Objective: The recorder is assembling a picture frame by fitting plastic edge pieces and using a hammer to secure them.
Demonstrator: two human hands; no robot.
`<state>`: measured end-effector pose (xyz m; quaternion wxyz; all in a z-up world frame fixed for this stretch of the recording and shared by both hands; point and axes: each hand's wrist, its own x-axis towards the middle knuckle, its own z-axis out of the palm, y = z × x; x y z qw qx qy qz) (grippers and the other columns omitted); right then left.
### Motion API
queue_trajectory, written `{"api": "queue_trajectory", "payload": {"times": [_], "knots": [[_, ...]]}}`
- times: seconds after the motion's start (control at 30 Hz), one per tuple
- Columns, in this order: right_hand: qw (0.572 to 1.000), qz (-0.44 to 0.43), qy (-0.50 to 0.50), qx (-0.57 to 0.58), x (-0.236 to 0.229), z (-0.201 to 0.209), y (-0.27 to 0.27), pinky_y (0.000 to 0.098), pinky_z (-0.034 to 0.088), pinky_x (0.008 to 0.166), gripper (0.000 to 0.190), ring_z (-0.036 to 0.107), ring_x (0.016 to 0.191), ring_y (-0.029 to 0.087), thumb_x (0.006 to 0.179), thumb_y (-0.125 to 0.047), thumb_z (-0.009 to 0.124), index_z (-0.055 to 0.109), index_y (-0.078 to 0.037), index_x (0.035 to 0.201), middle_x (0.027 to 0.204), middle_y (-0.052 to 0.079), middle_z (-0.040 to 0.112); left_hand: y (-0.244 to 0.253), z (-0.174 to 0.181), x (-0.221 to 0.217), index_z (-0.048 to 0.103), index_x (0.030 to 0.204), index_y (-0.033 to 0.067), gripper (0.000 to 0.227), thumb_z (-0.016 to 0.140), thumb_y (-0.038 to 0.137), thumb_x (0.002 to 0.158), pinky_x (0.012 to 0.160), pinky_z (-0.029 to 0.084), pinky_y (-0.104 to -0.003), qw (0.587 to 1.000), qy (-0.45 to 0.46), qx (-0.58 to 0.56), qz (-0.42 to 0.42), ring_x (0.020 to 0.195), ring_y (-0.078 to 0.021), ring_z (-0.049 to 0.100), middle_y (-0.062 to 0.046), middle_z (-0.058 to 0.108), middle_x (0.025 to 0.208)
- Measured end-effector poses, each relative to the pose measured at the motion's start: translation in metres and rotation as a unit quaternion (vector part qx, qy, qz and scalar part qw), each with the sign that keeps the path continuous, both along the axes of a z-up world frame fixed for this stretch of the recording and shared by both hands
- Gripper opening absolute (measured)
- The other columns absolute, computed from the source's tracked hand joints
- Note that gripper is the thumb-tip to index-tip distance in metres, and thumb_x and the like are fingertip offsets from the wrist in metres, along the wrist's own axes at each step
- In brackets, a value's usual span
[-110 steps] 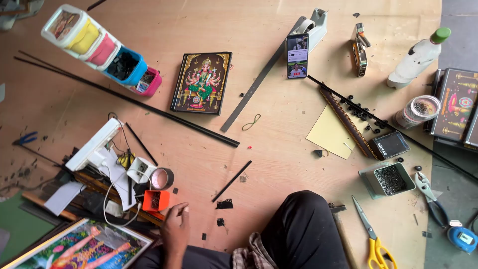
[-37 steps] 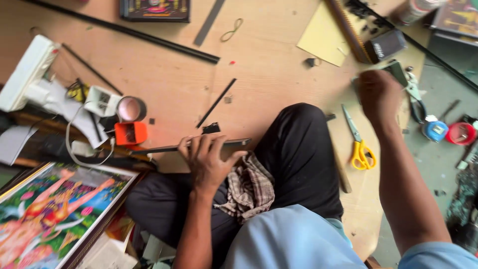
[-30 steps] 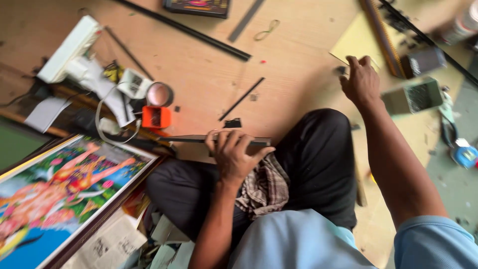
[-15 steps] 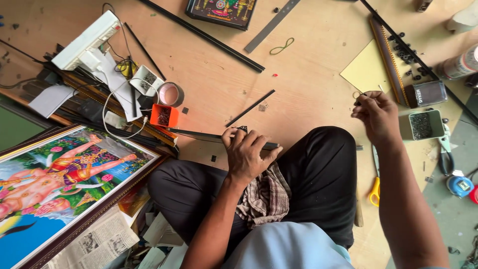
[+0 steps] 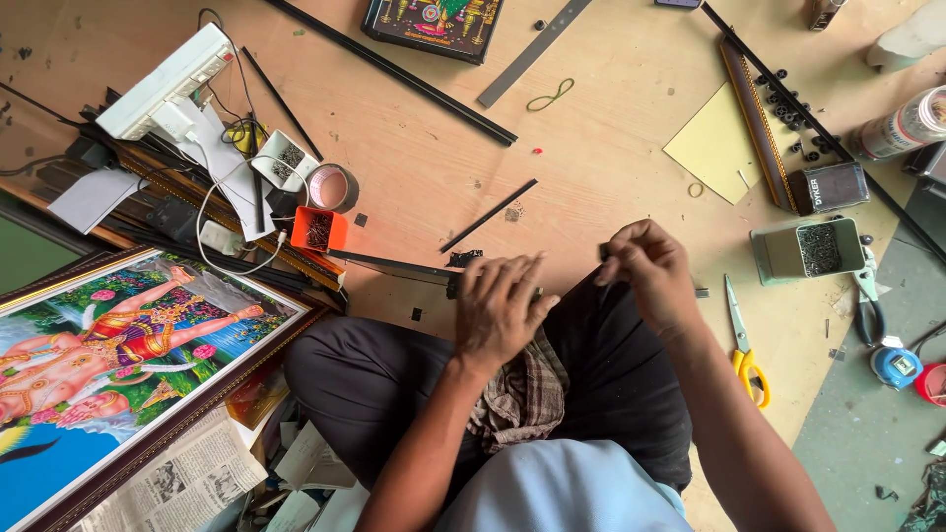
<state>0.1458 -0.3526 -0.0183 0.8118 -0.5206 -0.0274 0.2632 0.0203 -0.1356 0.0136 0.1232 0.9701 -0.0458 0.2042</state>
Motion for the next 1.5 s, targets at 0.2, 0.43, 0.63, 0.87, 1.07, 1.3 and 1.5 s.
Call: {"api": "queue_trajectory", "payload": {"times": [0.2, 0.43, 0.63, 0.87, 1.07, 1.3, 1.5], "knots": [[0.991, 0.041, -0.116, -0.06, -0.022, 0.015, 0.016, 0.0315, 0.063, 0.085, 0.007, 0.074, 0.089, 0.015, 0.099, -0.002, 0.066, 0.06, -0.003, 0.102, 0.096, 0.009, 0.075, 0.009, 0.044, -0.007, 0.073, 0.11, 0.0123, 0.06, 0.056, 0.067, 0.092, 0.102, 0.036, -0.048, 0.999, 0.016, 0.009, 0.033, 0.095, -0.0206, 0.059, -0.002, 0.068, 0.097], [0.948, 0.085, -0.237, -0.194, -0.045, 0.052, 0.043, 0.026, 0.061, 0.086, 0.043, 0.074, 0.095, 0.012, 0.093, -0.007, 0.071, 0.059, -0.004, 0.135, 0.103, 0.007, 0.074, 0.014, 0.04, 0.001, 0.072, 0.097, 0.0142, 0.046, 0.067, 0.06, 0.089, 0.097, 0.035, -0.046, 0.997, 0.068, -0.027, 0.024, 0.085, -0.0203, 0.055, 0.001, 0.063, 0.086], [0.904, 0.102, -0.331, -0.249, -0.054, 0.06, 0.045, 0.0244, 0.061, 0.072, 0.032, 0.075, 0.088, 0.012, 0.092, -0.005, 0.072, 0.071, -0.005, 0.124, 0.103, 0.008, 0.074, 0.02, 0.029, -0.001, 0.073, 0.101, 0.0151, 0.038, 0.067, 0.052, 0.093, 0.099, 0.035, -0.045, 0.996, 0.074, -0.056, 0.005, 0.087, -0.0187, 0.055, 0.004, 0.064, 0.087], [0.879, 0.134, -0.363, -0.277, -0.048, 0.063, 0.039, 0.0251, 0.059, 0.062, 0.027, 0.076, 0.082, 0.014, 0.088, -0.007, 0.076, 0.072, -0.005, 0.114, 0.104, 0.007, 0.076, 0.019, 0.034, -0.001, 0.076, 0.1, 0.0172, 0.036, 0.068, 0.052, 0.094, 0.103, 0.034, -0.047, 0.996, 0.069, -0.048, 0.007, 0.087, -0.018, 0.056, 0.003, 0.063, 0.085], [0.845, 0.123, -0.445, -0.269, -0.045, 0.062, 0.036, 0.0291, 0.062, 0.072, 0.027, 0.077, 0.087, 0.019, 0.089, -0.007, 0.076, 0.073, -0.006, 0.116, 0.101, 0.007, 0.076, 0.018, 0.038, -0.002, 0.075, 0.095, 0.0211, 0.034, 0.068, 0.053, 0.089, 0.105, 0.03, -0.051, 0.999, 0.01, -0.046, 0.015, 0.099, -0.0201, 0.056, 0.005, 0.065, 0.09], [0.816, 0.129, -0.501, -0.256, -0.04, 0.057, 0.038, 0.0334, 0.06, 0.073, 0.028, 0.075, 0.087, 0.024, 0.087, -0.006, 0.077, 0.076, -0.009, 0.114, 0.103, 0.007, 0.078, 0.022, 0.032, -0.008, 0.074, 0.111, 0.0228, 0.022, 0.077, 0.029, 0.09, 0.099, 0.032, -0.046, 0.995, 0.079, -0.052, 0.012, 0.094, -0.0181, 0.054, 0.005, 0.066, 0.095], [0.816, 0.106, -0.504, -0.263, -0.046, 0.056, 0.039, 0.0327, 0.06, 0.073, 0.029, 0.075, 0.086, 0.023, 0.087, -0.006, 0.078, 0.076, -0.011, 0.116, 0.102, 0.007, 0.078, 0.02, 0.03, -0.011, 0.07, 0.123, 0.0256, 0.036, 0.078, 0.021, 0.088, 0.098, 0.031, -0.045, 0.995, 0.072, -0.067, -0.001, 0.094, -0.0161, 0.055, 0.008, 0.067, 0.097]]}}
